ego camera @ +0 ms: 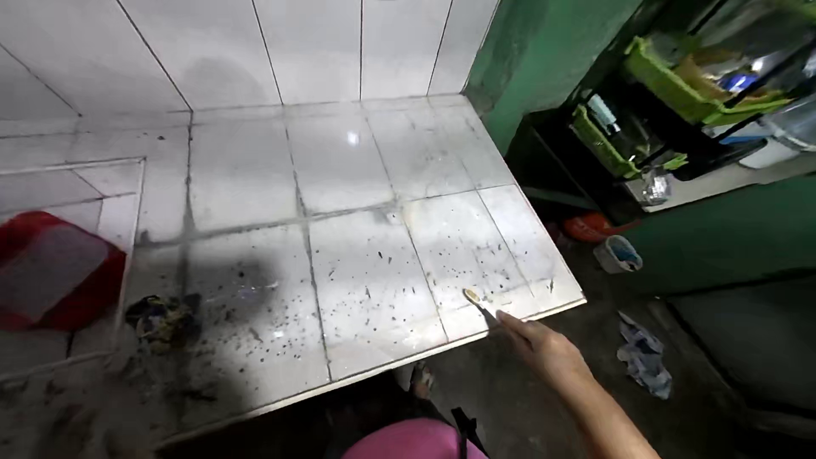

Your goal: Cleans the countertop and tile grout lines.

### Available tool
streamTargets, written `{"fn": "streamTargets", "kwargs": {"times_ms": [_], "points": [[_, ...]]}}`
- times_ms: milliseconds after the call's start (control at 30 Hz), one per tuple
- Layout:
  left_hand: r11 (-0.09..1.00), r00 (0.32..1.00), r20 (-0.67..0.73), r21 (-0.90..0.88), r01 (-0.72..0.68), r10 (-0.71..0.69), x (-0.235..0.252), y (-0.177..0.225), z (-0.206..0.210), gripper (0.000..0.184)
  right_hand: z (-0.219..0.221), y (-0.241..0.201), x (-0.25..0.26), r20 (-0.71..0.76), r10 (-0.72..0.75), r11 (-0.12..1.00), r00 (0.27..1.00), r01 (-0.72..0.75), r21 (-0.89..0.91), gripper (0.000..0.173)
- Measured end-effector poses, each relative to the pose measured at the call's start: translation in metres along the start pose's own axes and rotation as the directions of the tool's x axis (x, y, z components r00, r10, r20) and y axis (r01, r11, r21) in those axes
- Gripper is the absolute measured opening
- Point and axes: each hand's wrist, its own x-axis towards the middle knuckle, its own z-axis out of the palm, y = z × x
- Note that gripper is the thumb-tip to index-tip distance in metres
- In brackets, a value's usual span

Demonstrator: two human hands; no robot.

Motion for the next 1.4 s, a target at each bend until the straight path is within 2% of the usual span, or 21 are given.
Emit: {"fn": "streamTargets", "kwargs": {"times_ms": [33, 133, 200, 267, 300, 367, 433, 533, 667, 733, 900, 967, 1033, 1133, 1200, 1333, 1400], "points": [[0.999, 0.999, 0.035, -0.023, -0.038, 0.039, -0.010, 0.034, 0.008, 0.041, 0.001, 0.011, -0.003, -0.014, -0.030, 0.999, 0.999, 0.030, -0.016, 0.038], [0.985, 0.977, 0.164, -0.129, -0.114, 0.135, -0.037, 0.082, 0.042, 0.043, -0.009, 0.021, 0.030, 0.018, -0.053, 0.989, 0.998, 0.055, -0.137, 0.039], [0.974, 0.977, 0.149, -0.190, -0.126, 0.155, -0.052, 0.103, 0.070, 0.042, -0.024, 0.018, 0.078, 0.060, -0.058, 0.982, 0.997, 0.068, -0.179, 0.042], [0.972, 0.974, 0.135, -0.168, -0.161, 0.185, -0.061, 0.119, 0.089, 0.039, -0.038, 0.013, 0.121, 0.082, -0.057, 0.980, 0.995, 0.072, -0.183, 0.044], [0.976, 0.973, 0.138, -0.146, -0.164, 0.184, -0.065, 0.126, 0.096, 0.038, -0.041, 0.015, 0.130, 0.082, -0.088, 0.980, 0.993, 0.101, -0.173, 0.044], [0.980, 0.978, 0.126, -0.126, -0.153, 0.169, -0.069, 0.136, 0.109, 0.038, -0.034, 0.036, 0.116, 0.030, -0.244, 0.962, 0.969, 0.246, -0.117, 0.041], [0.985, 0.983, 0.116, -0.110, -0.131, 0.144, -0.074, 0.143, 0.118, 0.038, -0.020, 0.069, 0.077, -0.022, -0.392, 0.918, 0.920, 0.390, -0.074, 0.041], [0.988, 0.984, 0.111, -0.075, -0.135, 0.143, -0.072, 0.145, 0.122, 0.038, -0.012, 0.092, 0.045, -0.039, -0.435, 0.898, 0.900, 0.430, -0.096, 0.045], [0.988, 0.986, 0.075, -0.023, -0.151, 0.152, -0.070, 0.140, 0.128, 0.039, -0.029, 0.069, 0.100, 0.007, -0.457, 0.870, 0.889, 0.449, -0.205, 0.040], [0.993, 0.989, 0.090, -0.011, -0.116, 0.117, -0.071, 0.143, 0.128, 0.040, -0.037, 0.057, 0.116, 0.053, -0.408, 0.892, 0.912, 0.410, -0.193, 0.041], [0.992, 0.989, 0.077, -0.005, -0.125, 0.125, -0.068, 0.145, 0.131, 0.039, -0.026, 0.099, 0.055, 0.026, -0.471, 0.877, 0.882, 0.471, -0.099, 0.048], [0.991, 0.987, 0.087, 0.002, -0.135, 0.134, -0.068, 0.145, 0.129, 0.038, -0.023, 0.103, 0.046, 0.024, -0.478, 0.871, 0.878, 0.478, -0.113, 0.048], [0.992, 0.987, 0.096, 0.004, -0.128, 0.127, -0.068, 0.146, 0.129, 0.037, -0.023, 0.084, 0.059, 0.051, -0.524, 0.841, 0.850, 0.526, -0.127, 0.045], [0.990, 0.985, 0.098, -0.007, -0.140, 0.140, -0.069, 0.146, 0.128, 0.037, -0.025, 0.053, 0.085, 0.130, -0.630, 0.758, 0.765, 0.643, -0.112, 0.048], [0.988, 0.982, 0.111, -0.032, -0.149, 0.151, -0.068, 0.144, 0.128, 0.037, -0.041, 0.064, 0.097, 0.217, -0.624, 0.746, 0.751, 0.655, -0.121, 0.052], [0.985, 0.979, 0.111, -0.025, -0.171, 0.172, -0.068, 0.146, 0.129, 0.035, -0.076, 0.113, 0.107, 0.290, -0.553, 0.747, 0.781, 0.619, -0.244, 0.052], [0.984, 0.978, 0.101, -0.015, -0.180, 0.181, -0.067, 0.147, 0.130, 0.035, -0.070, 0.097, 0.109, 0.285, -0.597, 0.707, 0.750, 0.660, -0.256, 0.051]]}}
